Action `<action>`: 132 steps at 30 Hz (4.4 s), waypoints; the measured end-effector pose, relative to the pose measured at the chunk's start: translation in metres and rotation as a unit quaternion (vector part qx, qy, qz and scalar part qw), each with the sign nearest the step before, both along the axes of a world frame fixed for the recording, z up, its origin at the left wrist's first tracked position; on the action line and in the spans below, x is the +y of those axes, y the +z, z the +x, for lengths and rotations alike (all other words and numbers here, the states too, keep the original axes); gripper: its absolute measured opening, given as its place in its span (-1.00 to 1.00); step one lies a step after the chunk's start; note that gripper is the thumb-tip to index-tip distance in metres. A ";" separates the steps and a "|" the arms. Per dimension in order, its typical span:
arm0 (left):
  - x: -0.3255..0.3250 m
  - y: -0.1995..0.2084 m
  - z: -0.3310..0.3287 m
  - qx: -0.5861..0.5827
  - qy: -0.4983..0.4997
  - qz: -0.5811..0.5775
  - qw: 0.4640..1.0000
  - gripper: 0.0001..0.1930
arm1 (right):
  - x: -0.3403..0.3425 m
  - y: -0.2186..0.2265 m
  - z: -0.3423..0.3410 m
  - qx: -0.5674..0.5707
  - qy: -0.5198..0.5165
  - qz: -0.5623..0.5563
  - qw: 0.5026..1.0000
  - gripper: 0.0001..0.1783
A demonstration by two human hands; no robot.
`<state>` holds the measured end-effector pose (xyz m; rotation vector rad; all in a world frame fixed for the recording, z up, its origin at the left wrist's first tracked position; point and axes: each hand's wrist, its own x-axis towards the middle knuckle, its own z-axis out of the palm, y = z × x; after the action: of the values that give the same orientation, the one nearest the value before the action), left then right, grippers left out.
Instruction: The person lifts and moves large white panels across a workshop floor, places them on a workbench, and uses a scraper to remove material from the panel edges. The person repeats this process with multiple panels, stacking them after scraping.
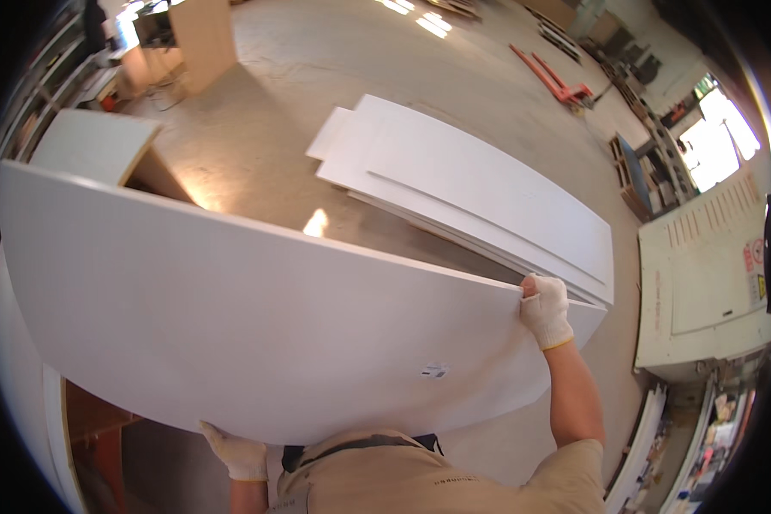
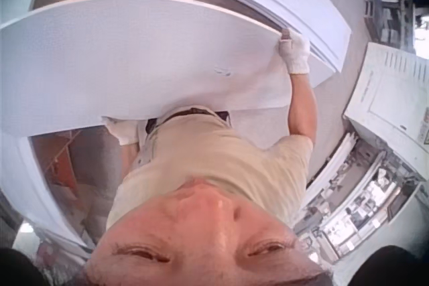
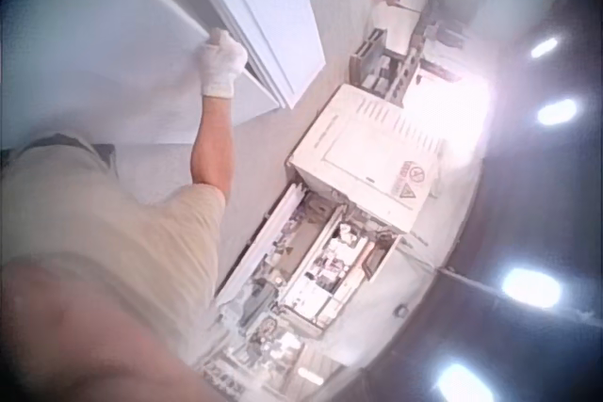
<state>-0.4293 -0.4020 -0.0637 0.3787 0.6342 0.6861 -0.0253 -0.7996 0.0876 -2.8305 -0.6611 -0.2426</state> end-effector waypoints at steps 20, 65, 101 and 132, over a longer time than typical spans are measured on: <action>-0.272 -0.095 0.538 0.206 -0.247 -0.110 0.940 -0.29 | -0.317 -0.034 0.425 0.165 -0.252 -0.219 0.928 -0.42; -0.658 -0.109 0.544 0.771 -0.173 -0.139 0.597 -0.41 | -0.460 -0.354 0.669 0.533 0.324 -0.263 0.736 -0.27; -0.470 -0.255 0.257 0.286 0.353 -0.613 0.647 -0.59 | 0.603 -0.173 -0.059 0.160 0.784 -0.231 0.554 -0.70; 0.491 0.111 -0.471 0.842 0.349 0.204 0.356 -0.68 | 1.354 0.007 -0.718 -0.025 0.704 -0.055 0.707 -0.39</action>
<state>-0.9001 0.0891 0.0477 1.3858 2.8205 1.1121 -0.7430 0.5546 0.0948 -1.5787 -2.5325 0.0254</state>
